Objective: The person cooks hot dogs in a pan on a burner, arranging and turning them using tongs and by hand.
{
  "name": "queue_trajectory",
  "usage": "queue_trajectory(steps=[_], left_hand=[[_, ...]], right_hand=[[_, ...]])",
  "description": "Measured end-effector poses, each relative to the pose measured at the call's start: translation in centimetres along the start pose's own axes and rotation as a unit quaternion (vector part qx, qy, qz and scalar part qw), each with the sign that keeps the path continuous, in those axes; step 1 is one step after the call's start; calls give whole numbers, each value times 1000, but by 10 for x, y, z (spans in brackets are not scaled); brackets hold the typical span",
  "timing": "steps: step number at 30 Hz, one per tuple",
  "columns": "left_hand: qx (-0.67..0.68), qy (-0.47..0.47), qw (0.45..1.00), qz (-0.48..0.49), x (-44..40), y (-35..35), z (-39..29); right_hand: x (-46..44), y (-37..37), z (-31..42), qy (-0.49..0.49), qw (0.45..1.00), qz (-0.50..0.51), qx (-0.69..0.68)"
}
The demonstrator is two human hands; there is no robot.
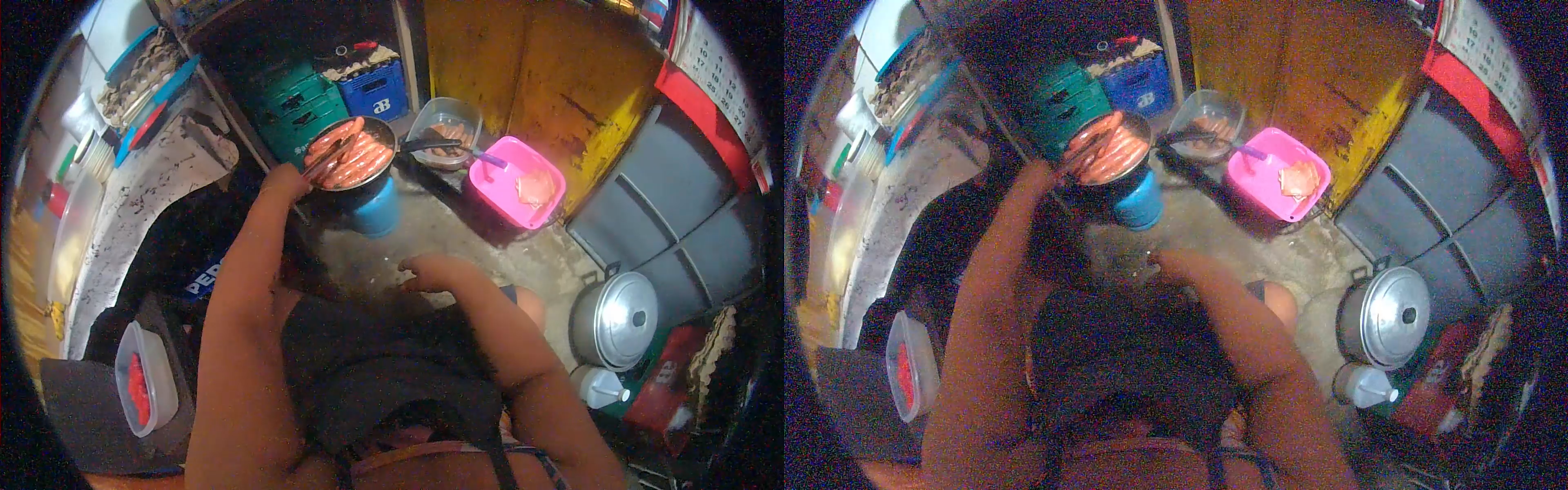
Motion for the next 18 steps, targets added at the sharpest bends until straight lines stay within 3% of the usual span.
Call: queue_trajectory(steps=[12, 15, 18], left_hand=[[-2, -44, 998, -36, 2, -2, -8], [111, 45, 992, 37, 21, 13, -15], [363, 165, 909, 118, 24, -12, -10]], right_hand=[[-6, -10, -15, 30, 999, -14, -8], [-6, -8, -14, 33, 999, -13, -5], [-1, -4, -9, 29, 999, -9, -16]])
Point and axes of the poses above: each hand's wrist, its own x-axis away from the middle knuckle, its own y-axis out of the back of the hand, z = x × y, the point moved 3 cm from there along -x, towards the middle knuckle, and after that the axes turned 15 degrees about -z, right-handed, at the moved point
